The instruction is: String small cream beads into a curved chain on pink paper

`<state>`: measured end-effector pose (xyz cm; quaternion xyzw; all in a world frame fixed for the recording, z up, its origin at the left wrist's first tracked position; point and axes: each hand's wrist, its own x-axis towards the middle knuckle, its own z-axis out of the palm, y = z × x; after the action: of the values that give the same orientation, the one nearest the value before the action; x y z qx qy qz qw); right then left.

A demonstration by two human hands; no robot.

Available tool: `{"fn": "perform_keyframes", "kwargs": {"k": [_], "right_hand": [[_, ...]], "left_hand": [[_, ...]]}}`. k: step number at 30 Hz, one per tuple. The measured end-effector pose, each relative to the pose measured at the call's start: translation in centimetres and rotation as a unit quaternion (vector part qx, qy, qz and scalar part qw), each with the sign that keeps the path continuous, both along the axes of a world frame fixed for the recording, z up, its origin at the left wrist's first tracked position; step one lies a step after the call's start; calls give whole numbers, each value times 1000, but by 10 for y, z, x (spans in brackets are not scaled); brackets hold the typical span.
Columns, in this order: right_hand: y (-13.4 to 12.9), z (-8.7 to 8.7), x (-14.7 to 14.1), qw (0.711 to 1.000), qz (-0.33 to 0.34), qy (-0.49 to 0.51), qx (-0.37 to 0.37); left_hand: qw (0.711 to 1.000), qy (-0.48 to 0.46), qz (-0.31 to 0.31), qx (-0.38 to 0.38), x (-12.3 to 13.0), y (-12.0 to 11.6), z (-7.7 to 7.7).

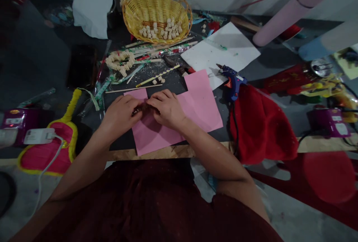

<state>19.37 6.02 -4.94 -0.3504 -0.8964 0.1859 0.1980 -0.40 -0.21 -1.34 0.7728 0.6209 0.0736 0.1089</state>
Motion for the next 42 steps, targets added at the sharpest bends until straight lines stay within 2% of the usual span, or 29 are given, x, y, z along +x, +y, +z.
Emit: {"fn": "perform_keyframes", "kwargs": {"k": [27,42], "right_hand": [[0,-1,-1,1000,1,11,16],[4,-2,4,1000,24,17,7]], "left_hand": [[1000,-2,8,-10,1,0,3],[1000,-15,8,4,-1,-1,-2]]}}
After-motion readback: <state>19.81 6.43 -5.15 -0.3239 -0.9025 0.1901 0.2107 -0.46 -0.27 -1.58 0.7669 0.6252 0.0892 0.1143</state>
